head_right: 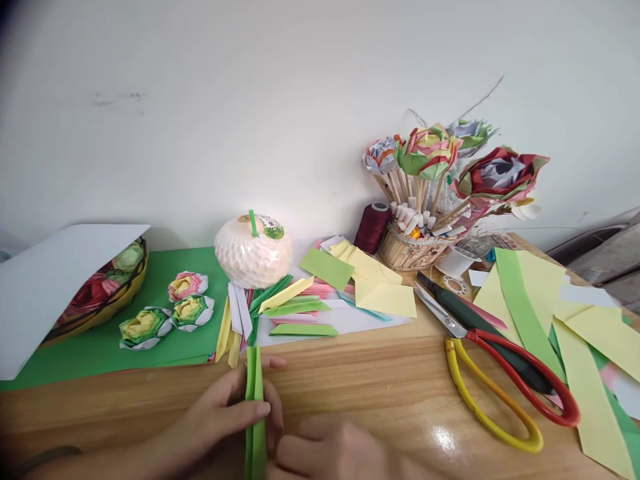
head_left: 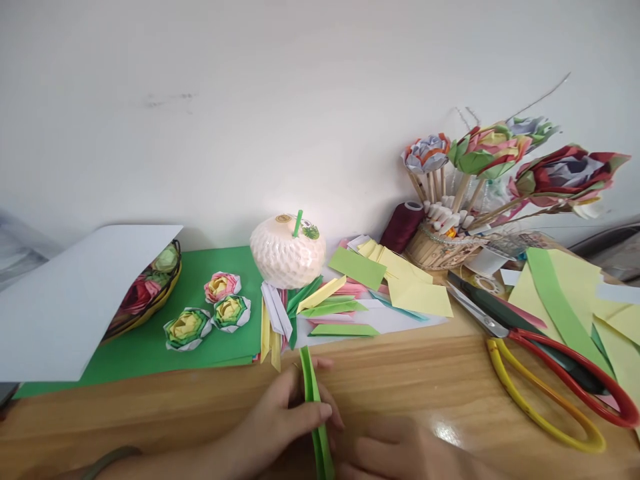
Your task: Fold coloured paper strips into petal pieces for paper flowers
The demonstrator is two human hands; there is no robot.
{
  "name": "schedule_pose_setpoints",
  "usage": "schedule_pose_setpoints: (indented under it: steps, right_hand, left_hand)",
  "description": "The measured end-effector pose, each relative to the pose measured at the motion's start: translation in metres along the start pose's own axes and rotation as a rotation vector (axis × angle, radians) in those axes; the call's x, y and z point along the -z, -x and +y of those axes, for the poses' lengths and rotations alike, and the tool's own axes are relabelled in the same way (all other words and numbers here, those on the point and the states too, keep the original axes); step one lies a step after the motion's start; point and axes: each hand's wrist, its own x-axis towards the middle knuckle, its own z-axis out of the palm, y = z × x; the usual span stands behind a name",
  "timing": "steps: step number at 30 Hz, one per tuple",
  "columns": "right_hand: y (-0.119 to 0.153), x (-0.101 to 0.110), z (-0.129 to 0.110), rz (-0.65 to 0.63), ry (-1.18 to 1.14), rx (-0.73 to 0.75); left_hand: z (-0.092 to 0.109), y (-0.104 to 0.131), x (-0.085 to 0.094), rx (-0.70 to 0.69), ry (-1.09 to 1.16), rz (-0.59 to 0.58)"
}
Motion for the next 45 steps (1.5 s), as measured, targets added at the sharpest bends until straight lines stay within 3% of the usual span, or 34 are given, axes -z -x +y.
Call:
schedule_pose_setpoints:
  steps: [2,4,6,9,13,16,18,21,23,26,30,33,39,45]
  right_hand:
    - [0.000,0.007,0.013,0.149,0.030,-0.096]
    - [0.002,0.011,0.030,0.169,0.209,-0.391]
    - [0.006,0.011,0.047,0.040,0.299,-0.560]
    - [0.011,0.012,0.060,-0.124,0.257,-0.594]
    - [0.010,0.020,0.061,-0.159,0.200,-0.472]
    - [0.005,0.027,0.064,0.036,0.333,-0.354]
    - [0.001,0.030,0.070,0.120,0.532,-0.380]
    - [-0.004,0.033,0.073,0.091,0.746,-0.454]
    - [-0.007,0.035,0.065,0.102,0.705,-0.378]
    - [-0.012,0.032,0.041,0.065,0.397,-0.031]
    - [-0.018,0.019,0.014,0.000,0.256,0.149]
    - [-0.018,0.011,0.012,0.016,0.234,0.148]
    - [-0.013,0.012,0.018,0.006,0.237,0.110]
    - [-0.010,0.006,0.014,0.011,0.257,0.089]
  left_hand:
    - [0.000,-0.001,0.000,0.033,-0.003,0.026]
    - [0.000,-0.001,-0.001,0.079,-0.028,0.009]
    - [0.001,0.000,-0.002,0.105,-0.048,-0.014]
    - [0.008,0.001,-0.005,0.134,-0.067,-0.020]
    - [0.017,0.002,-0.008,0.175,-0.108,-0.021]
    - [0.017,0.001,-0.008,0.176,-0.141,-0.035]
    - [0.015,0.001,-0.008,0.174,-0.171,-0.056]
    - [0.013,0.000,-0.005,0.111,-0.234,-0.069]
    - [0.016,-0.003,-0.001,-0.005,-0.340,-0.013]
    - [0.023,-0.007,0.002,-0.175,-0.500,0.064]
    - [0.030,-0.011,0.002,-0.211,-0.465,-0.097]
    - [0.031,-0.011,0.003,-0.162,-0.436,-0.162]
    - [0.034,-0.010,0.005,-0.145,-0.317,-0.130]
    - [0.030,-0.007,0.002,-0.104,-0.340,-0.127]
